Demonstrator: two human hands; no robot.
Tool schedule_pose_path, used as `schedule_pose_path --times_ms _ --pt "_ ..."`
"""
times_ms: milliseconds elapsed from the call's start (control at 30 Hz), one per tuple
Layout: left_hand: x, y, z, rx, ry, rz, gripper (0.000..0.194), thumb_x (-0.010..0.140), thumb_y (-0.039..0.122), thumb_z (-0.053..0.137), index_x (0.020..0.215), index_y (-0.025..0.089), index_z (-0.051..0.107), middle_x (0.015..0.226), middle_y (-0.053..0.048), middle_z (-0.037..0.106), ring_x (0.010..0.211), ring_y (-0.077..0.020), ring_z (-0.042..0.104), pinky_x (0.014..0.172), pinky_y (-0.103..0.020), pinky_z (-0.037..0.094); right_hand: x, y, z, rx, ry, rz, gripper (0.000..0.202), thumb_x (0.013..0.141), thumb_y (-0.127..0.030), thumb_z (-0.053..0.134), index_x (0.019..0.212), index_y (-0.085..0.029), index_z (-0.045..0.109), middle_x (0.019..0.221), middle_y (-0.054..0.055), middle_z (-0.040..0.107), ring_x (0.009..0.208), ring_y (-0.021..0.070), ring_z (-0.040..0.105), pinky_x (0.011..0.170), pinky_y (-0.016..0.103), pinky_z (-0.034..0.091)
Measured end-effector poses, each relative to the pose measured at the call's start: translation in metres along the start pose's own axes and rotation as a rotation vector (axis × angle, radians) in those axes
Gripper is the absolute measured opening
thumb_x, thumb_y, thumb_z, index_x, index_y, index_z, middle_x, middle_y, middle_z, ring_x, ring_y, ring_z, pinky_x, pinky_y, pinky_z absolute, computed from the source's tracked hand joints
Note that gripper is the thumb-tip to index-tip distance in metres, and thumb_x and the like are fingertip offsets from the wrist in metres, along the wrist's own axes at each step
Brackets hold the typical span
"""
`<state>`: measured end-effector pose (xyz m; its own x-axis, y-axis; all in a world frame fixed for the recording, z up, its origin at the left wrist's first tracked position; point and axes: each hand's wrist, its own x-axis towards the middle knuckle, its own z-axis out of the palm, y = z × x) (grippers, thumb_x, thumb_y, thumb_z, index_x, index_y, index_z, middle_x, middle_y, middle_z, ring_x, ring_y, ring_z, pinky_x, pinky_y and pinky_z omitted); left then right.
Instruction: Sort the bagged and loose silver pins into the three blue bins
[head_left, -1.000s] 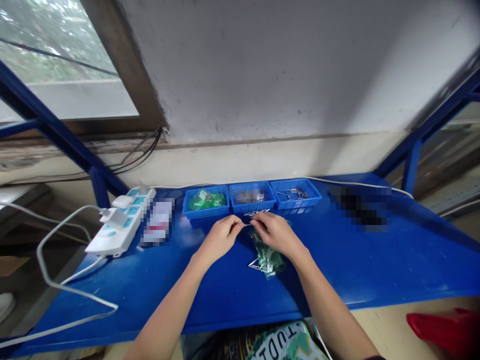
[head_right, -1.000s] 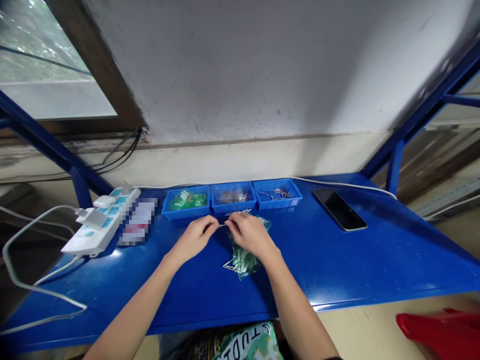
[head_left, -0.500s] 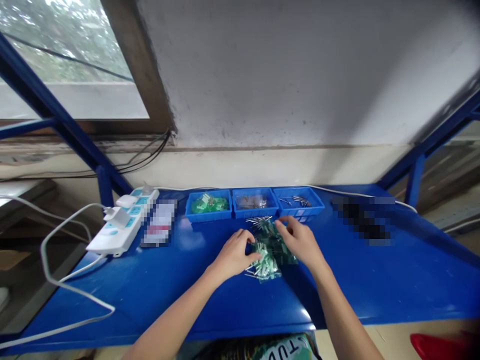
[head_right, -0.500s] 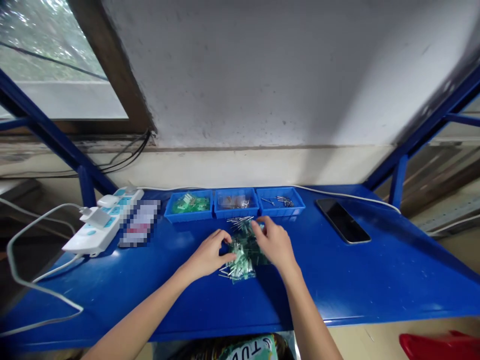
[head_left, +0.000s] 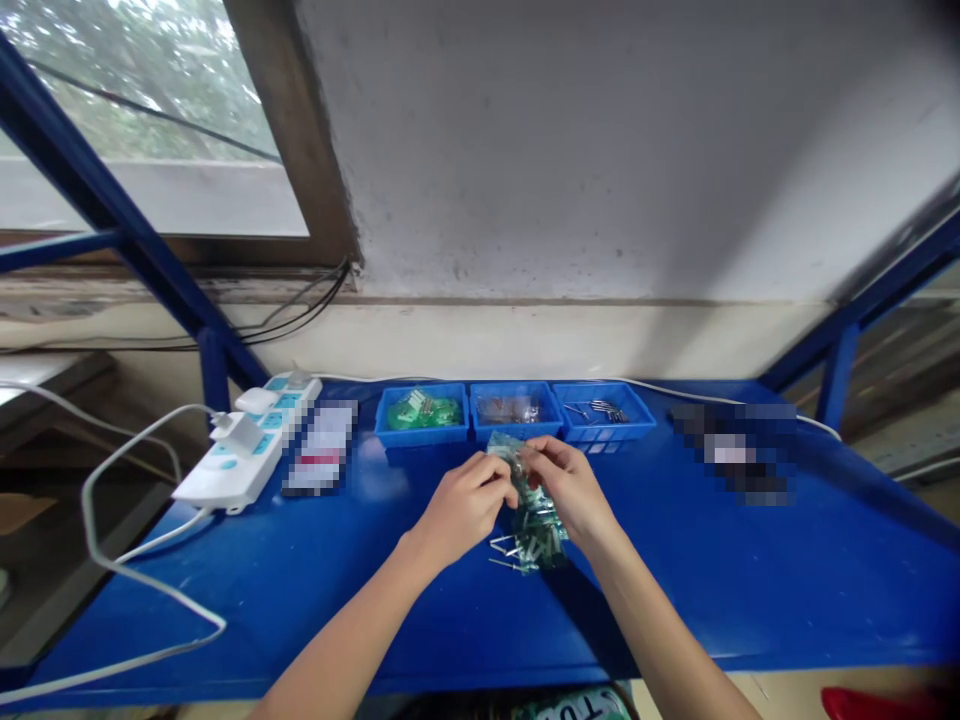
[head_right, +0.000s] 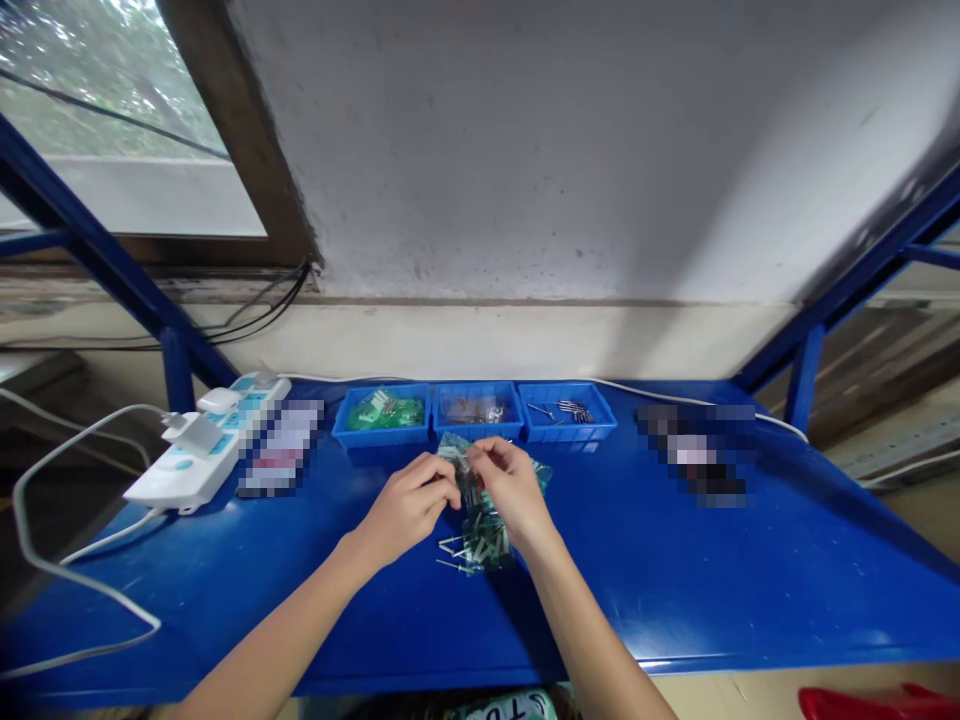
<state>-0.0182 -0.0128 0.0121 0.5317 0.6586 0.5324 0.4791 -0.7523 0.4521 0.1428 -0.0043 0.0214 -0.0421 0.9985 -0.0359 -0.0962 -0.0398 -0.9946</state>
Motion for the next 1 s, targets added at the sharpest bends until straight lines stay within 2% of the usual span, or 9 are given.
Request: schedule_pose_path --times_ms 100,267,300,367,467,533,767,900,1000 --pt "0.001 0.001 0.000 0.056 -0.070 -0.058 0.025 0.090 0.010 0.038 0.081 0.019 0.060 0.090 -0.004 0.057 0.086 -0.0175 0.051 0.076 -0.029 0.043 0.011 -0.014 0.004 -0.135 0.166 -0.218 0.017 0.077 -0.035 0.061 0.076 -0.018 0.059 0.065 -0.002 0.055 0.059 0.0100 0.049 0.055 0.025 0.039" --pt "0.001 0.006 0.006 0.127 -0.209 -0.231 0.021 0.088 0.027 0.052 0.108 0.023 0.055 0.102 -0.004 0.060 0.098 -0.0228 0.052 0.083 -0.037 0.042 0.036 -0.057 0.023 -0.212 0.632 -0.855 0.011 0.086 -0.029 0.052 0.088 -0.019 0.057 0.084 0.003 0.058 0.078 0.0131 0.057 0.067 0.028 0.046" --pt "0.000 0.007 0.009 0.153 -0.214 -0.275 0.027 0.087 0.033 0.054 0.112 0.023 0.053 0.104 -0.005 0.060 0.099 -0.0241 0.052 0.082 -0.038 0.042 0.041 -0.062 0.027 -0.274 0.625 -0.957 0.010 0.087 -0.027 0.050 0.090 -0.020 0.056 0.088 0.005 0.058 0.083 0.0140 0.057 0.069 0.029 0.047" --pt "-0.001 0.006 0.016 0.229 -0.206 -0.362 0.035 0.086 0.040 0.053 0.116 0.021 0.051 0.106 -0.007 0.060 0.100 -0.0269 0.052 0.081 -0.041 0.042 0.048 -0.063 0.033 -0.515 0.382 -1.062 0.012 0.087 -0.025 0.048 0.093 -0.020 0.058 0.093 0.006 0.059 0.091 0.0161 0.057 0.076 0.032 0.047" --pt "-0.002 0.001 0.025 0.353 -0.189 -0.458 0.037 0.084 0.040 0.055 0.114 0.017 0.053 0.111 -0.011 0.059 0.104 -0.0313 0.049 0.080 -0.044 0.039 0.049 -0.042 0.030 -0.895 -0.185 -0.938 0.015 0.086 -0.027 0.050 0.093 -0.022 0.063 0.092 0.005 0.064 0.096 0.0201 0.056 0.083 0.037 0.045" --pt "-0.002 -0.002 0.029 0.377 -0.194 -0.480 0.034 0.082 0.038 0.058 0.110 0.019 0.056 0.113 -0.011 0.058 0.105 -0.0321 0.048 0.079 -0.045 0.038 0.046 -0.023 0.021 -0.952 -0.308 -0.780 0.018 0.087 -0.029 0.050 0.094 -0.022 0.064 0.090 0.005 0.065 0.095 0.0206 0.057 0.084 0.038 0.044" --pt "-0.001 -0.007 0.029 0.201 -0.152 -0.564 0.004 0.078 0.020 0.055 0.078 0.019 0.059 0.086 -0.003 0.063 0.090 -0.0236 0.056 0.075 -0.037 0.037 0.028 0.015 -0.008 -0.773 -0.030 -0.457 0.025 0.089 -0.033 0.044 0.091 -0.019 0.065 0.071 0.003 0.065 0.063 0.0148 0.058 0.062 0.028 0.043" --pt "0.000 -0.012 0.016 -0.021 0.059 -0.589 0.005 0.081 0.017 0.051 0.081 0.020 0.055 0.071 0.002 0.061 0.067 -0.0142 0.057 0.063 -0.026 0.039 0.022 0.011 -0.003 -0.770 0.029 -0.351 0.029 0.088 -0.040 0.046 0.093 -0.020 0.066 0.048 -0.003 0.050 0.045 0.0119 0.047 0.049 0.025 0.033" --pt "0.001 -0.011 0.007 -0.062 0.213 -0.469 0.005 0.084 0.019 0.050 0.082 0.020 0.054 0.067 0.003 0.057 0.059 -0.0114 0.053 0.058 -0.023 0.039 0.020 0.008 0.000 -0.589 -0.007 -0.216 0.033 0.086 -0.047 0.046 0.088 -0.019 0.064 0.048 -0.004 0.050 0.045 0.0120 0.048 0.047 0.024 0.034"
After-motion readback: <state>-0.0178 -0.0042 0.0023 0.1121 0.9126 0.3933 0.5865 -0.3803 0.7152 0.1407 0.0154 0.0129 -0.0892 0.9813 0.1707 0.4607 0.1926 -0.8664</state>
